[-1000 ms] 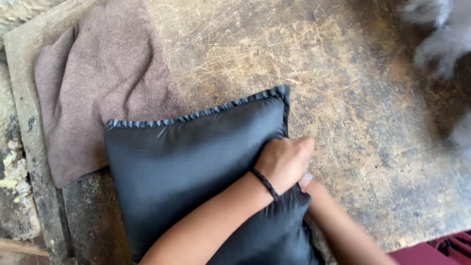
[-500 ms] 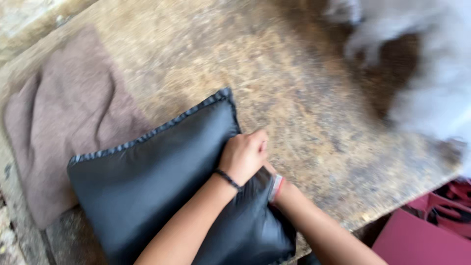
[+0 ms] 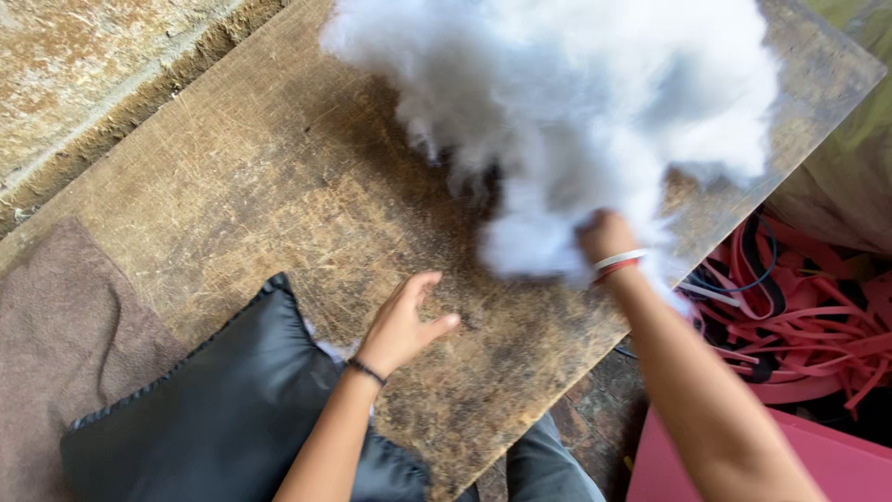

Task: The person stuffs polyester fiberfill into black pillow covers through an opening, pressing the filling in by hand and patting the pillows flat. They then pull a brown fabric cover over one filled pillow, smooth it, and arrange the finished pillows on the workbench.

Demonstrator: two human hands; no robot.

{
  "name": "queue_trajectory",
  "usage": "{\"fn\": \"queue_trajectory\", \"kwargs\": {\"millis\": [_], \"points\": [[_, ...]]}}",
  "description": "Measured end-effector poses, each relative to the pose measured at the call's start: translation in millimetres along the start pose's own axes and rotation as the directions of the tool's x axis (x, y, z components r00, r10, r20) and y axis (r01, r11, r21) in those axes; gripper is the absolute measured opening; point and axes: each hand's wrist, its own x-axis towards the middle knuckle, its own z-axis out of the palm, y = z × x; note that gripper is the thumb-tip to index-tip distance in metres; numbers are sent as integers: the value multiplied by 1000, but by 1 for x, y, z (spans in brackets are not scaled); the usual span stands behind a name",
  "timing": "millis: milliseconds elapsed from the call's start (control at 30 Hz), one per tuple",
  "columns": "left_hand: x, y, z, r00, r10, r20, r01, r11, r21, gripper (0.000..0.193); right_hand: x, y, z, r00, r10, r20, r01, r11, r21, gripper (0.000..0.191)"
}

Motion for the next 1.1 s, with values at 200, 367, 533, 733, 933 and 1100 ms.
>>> {"fn": "queue_trajectory", "kwargs": {"millis": [200,367,533,733,933,1100], "points": [[115,68,78,972,-229,-47,230,895,382,127,-114,-92,25,476,-593,649,501,790,355,39],[133,15,80,987,-81,-142,137,882,450,55,-93,-145,-65,387,-722,573,792,579,195,60],[93,-20,73,974,-172,-149,218,893,395,44,-7,-176,-27,313,-698,644,934,348,-77,113],[19,-67,43,845,-327,-422,442,873,209,43,121,-172,26,609,-529,591,773,561,-295,98],[-40,-109,44,713,-351,-606,478,877,55,41,116,-223,-8,550,-802,234,814,578,66,83],[-27,-90,50,858,-176,-482,269,954,131,35,-48,-257,43,-224,-869,441,922,-42,385,105]]}}
